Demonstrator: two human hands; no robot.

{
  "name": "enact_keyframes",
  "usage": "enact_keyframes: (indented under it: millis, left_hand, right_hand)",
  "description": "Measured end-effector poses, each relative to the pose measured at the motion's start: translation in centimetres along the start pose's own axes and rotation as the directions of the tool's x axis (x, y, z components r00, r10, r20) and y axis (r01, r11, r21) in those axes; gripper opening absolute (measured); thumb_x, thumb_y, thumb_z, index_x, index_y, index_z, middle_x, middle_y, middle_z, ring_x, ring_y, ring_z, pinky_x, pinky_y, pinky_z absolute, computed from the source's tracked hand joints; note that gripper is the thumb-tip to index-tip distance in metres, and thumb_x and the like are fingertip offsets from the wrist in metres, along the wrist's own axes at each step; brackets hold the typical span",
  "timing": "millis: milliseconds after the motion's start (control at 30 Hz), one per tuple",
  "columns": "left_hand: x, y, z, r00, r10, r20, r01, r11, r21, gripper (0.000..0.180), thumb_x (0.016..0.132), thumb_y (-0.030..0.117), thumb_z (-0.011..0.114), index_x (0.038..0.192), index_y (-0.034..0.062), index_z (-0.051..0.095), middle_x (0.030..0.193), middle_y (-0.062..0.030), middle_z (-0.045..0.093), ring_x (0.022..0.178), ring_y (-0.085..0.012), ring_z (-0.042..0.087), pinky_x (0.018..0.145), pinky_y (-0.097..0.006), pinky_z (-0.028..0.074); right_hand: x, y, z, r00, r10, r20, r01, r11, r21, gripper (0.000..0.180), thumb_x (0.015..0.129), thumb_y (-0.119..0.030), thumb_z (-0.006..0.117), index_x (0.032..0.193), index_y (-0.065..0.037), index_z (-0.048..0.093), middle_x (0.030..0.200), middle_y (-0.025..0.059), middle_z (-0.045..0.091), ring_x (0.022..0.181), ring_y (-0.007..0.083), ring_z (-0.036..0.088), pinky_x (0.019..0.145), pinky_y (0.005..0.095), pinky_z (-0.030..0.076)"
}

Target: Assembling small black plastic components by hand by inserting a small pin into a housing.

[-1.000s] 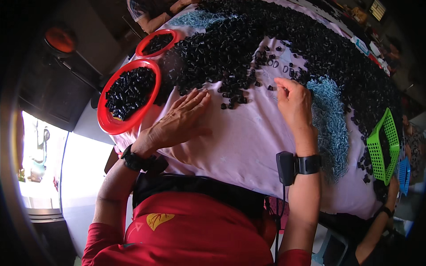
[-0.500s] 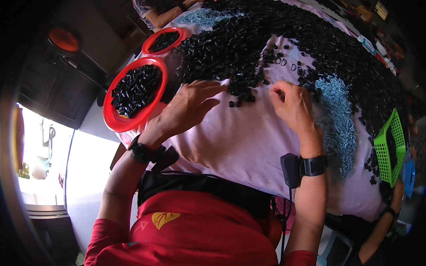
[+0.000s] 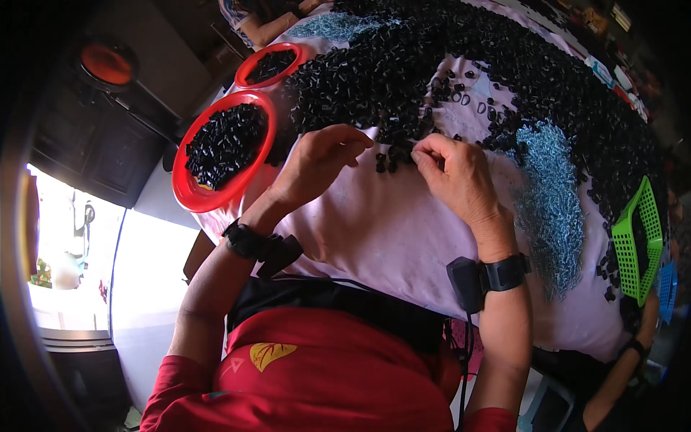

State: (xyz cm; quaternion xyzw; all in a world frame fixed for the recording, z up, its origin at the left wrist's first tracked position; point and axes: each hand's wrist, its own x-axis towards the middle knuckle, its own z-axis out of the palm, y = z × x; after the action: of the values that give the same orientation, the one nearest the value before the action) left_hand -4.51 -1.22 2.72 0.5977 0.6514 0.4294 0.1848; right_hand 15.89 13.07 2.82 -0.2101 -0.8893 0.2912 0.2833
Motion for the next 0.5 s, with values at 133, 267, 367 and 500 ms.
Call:
enact_keyframes:
  millis: [133,267,367,500]
  left_hand:
    - [-1.1,1.0,-0.9,0.958,-0.248,0.142,0.286,0.856,-0.432,0.033,0.106,0.031,0.054,0.114,0.0009,0.067,0.097,-0.0032,0.069,0.076,-0.0058,0.063,0.061,-0.021,0.047]
    - [-2.2,0.5,0.4,0.922,-0.294,0.251,0.385,0.629,-0.676,0.038,0.108,0.035,0.05,0.119,0.0024,0.066,0.092,0.0004,0.065,0.07,-0.0028,0.053,0.062,-0.018,0.042]
    - [-3.0,0.0,1.1,0.925,-0.268,0.269,0.374,0.529,-0.762,0.039,0.108,0.034,0.05,0.125,0.0037,0.066,0.095,0.0013,0.065,0.077,-0.0039,0.055,0.069,-0.019,0.044]
    - [-3.7,-0.2,1.8,0.898,-0.283,0.336,0.424,0.359,-0.831,0.038,0.107,0.029,0.052,0.133,0.0039,0.064,0.101,0.0012,0.066,0.087,-0.0066,0.059,0.08,-0.023,0.048]
  right_hand:
    - [0.1,-1.1,0.4,1.0,-0.021,0.0,0.021,0.997,0.07,0.011,0.093,-0.01,0.068,0.096,0.001,0.069,0.079,0.0136,0.071,0.068,0.0211,0.07,0.062,0.0311,0.053]
    - [-0.2,-1.7,0.3,1.0,0.009,-0.014,-0.006,0.984,0.176,0.011,0.095,-0.01,0.067,0.098,0.0,0.07,0.079,0.0065,0.072,0.068,0.0122,0.066,0.062,0.0271,0.051]
    - [0.3,-2.5,0.9,1.0,-0.008,-0.002,0.008,0.976,0.218,0.011,0.095,-0.009,0.068,0.1,0.0,0.071,0.083,0.0039,0.071,0.07,0.0093,0.064,0.064,0.0252,0.051]
    - [-0.2,-2.6,1.0,0.999,-0.03,-0.016,0.033,0.972,0.232,0.011,0.094,-0.008,0.068,0.102,-0.001,0.072,0.086,0.0059,0.071,0.072,0.0103,0.064,0.065,0.0251,0.051]
